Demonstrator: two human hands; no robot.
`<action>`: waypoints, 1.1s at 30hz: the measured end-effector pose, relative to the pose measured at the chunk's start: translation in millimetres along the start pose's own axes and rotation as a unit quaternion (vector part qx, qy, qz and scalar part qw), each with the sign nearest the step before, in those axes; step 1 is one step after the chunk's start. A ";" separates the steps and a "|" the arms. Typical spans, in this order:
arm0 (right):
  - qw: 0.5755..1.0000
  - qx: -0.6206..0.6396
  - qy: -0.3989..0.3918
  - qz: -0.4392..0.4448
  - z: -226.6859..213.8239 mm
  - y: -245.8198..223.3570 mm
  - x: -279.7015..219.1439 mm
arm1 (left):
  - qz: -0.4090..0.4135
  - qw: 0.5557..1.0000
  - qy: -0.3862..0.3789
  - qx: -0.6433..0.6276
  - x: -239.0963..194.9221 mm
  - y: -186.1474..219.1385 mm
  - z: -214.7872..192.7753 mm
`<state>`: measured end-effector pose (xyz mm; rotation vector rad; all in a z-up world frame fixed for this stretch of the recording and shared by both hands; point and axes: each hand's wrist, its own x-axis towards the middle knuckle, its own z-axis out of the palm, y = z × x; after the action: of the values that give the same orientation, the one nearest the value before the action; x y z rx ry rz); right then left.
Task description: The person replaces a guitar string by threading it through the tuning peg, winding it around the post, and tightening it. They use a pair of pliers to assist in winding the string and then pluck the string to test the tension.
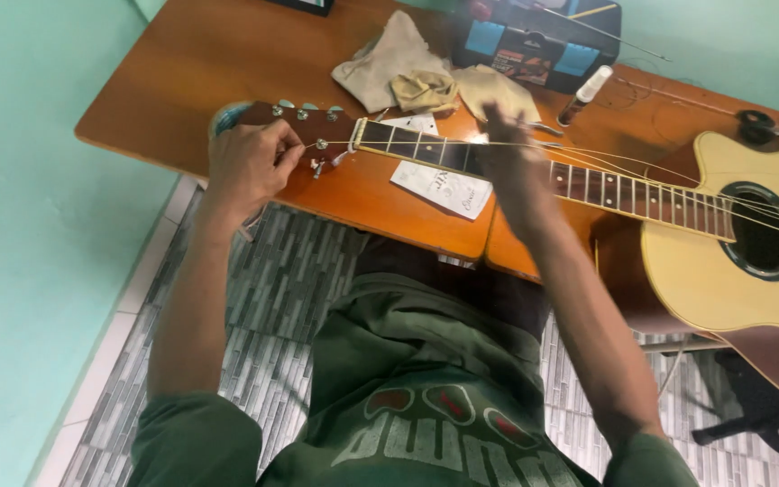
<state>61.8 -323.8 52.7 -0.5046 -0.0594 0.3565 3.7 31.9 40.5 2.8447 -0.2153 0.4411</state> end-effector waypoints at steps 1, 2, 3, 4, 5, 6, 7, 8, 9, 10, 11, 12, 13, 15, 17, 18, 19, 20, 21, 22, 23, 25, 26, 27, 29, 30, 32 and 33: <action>0.992 -0.122 0.018 -0.027 1.0 -11.7 -12.4 | 0.007 1.000 0.006 -0.017 -0.2 1.1 -1.9; 0.968 -0.243 0.034 -0.053 2.1 -23.4 -23.9 | 0.012 0.999 0.013 -0.033 -1.3 2.0 -3.3; 0.968 -0.244 0.032 -0.049 7.6 -28.0 -32.2 | 0.008 0.999 0.014 -0.032 -1.7 -1.7 0.1; 0.928 -0.361 0.046 -0.075 13.5 -33.6 -40.6 | 0.020 0.999 0.020 -0.031 -1.5 -4.9 3.3; 0.873 -0.473 0.060 -0.101 19.3 -39.3 -49.0 | 0.032 0.999 0.026 -0.030 -1.3 -8.0 6.3; 0.874 -0.473 0.057 -0.100 8.3 -49.6 -45.6 | 0.029 0.999 0.028 -0.029 -0.2 -7.2 5.4; 0.864 -0.489 0.072 -0.100 -2.7 -59.9 -42.0 | 0.039 0.998 0.030 -0.026 1.0 -6.3 4.5; 0.853 -0.504 0.087 -0.100 -13.5 -70.4 -38.4 | 0.050 0.998 0.033 -0.022 2.1 -5.2 3.5; 0.854 -0.505 0.083 -0.099 -11.9 -71.3 -40.2 | 0.047 0.998 0.035 -0.021 1.9 -6.9 3.8; 0.851 -0.508 0.083 -0.102 -10.5 -72.6 -42.5 | 0.046 0.998 0.028 -0.011 2.5 -8.3 4.2; 0.849 -0.512 0.083 -0.104 -9.2 -74.3 -44.7 | 0.045 0.999 0.022 -0.002 3.3 -9.5 4.8; 0.848 -0.512 0.083 -0.105 -8.3 -73.7 -45.6 | 0.045 0.999 0.023 -0.002 3.1 -10.5 4.9; 0.848 -0.513 0.081 -0.105 -7.5 -73.4 -46.5 | 0.059 0.998 0.028 0.003 3.2 -11.4 5.2; 0.847 -0.514 0.078 -0.107 -7.7 -74.5 -45.7 | 0.073 0.997 0.035 0.007 6.1 -14.5 7.4; 0.839 -0.525 0.078 -0.116 -11.5 -74.5 -45.9 | 0.083 0.995 0.038 0.036 7.4 -18.9 12.0; 0.839 -0.526 0.080 -0.116 -8.5 -74.1 -47.6 | 0.084 0.995 0.037 0.035 7.5 -20.7 12.2; 0.837 -0.529 0.086 -0.109 -5.6 -73.8 -49.2 | 0.095 0.994 0.048 0.031 7.8 -22.3 12.4; 0.835 -0.533 0.092 -0.103 -2.5 -74.0 -50.5 | 0.106 0.992 0.060 0.027 8.7 -23.7 12.6; 0.834 -0.533 0.093 -0.104 -14.8 -80.4 -47.2 | 0.108 0.992 0.060 0.026 9.0 -23.0 12.2; 0.840 -0.522 0.102 -0.110 -27.3 -86.3 -44.0 | 0.101 0.993 0.054 0.027 8.6 -22.3 11.8; 0.845 -0.511 0.111 -0.116 -39.8 -92.1 -40.8 | 0.094 0.994 0.049 0.028 8.0 -22.0 11.4; 0.827 -0.538 0.121 -0.108 -19.2 -96.7 -54.8 | 0.097 0.994 0.046 0.026 8.2 -23.8 12.8; 0.809 -0.565 0.129 -0.101 -8.5 -99.2 -60.5 | 0.100 0.994 0.047 0.025 9.1 -25.1 13.1; 0.808 -0.566 0.129 -0.101 -14.6 -103.2 -61.0 | 0.099 0.994 0.047 0.024 9.6 -24.9 12.7; 0.849 -0.509 0.078 -0.121 -27.3 -109.5 -62.9 | 0.098 0.994 0.036 0.013 8.6 -25.1 10.4; 0.849 -0.508 0.076 -0.121 -27.0 -106.9 -61.0 | 0.097 0.994 0.037 0.014 9.2 -24.8 10.7; 0.854 -0.499 0.083 -0.123 -25.3 -100.0 -56.6 | 0.115 0.992 0.042 0.021 8.6 -26.0 9.2; 0.855 -0.497 0.079 -0.121 -22.4 -98.4 -56.0 | 0.112 0.992 0.042 0.024 9.8 -27.2 8.9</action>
<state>44.0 -433.9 82.3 -1.5424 -0.1481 0.0002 20.4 54.5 29.2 2.8528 -0.5185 0.6180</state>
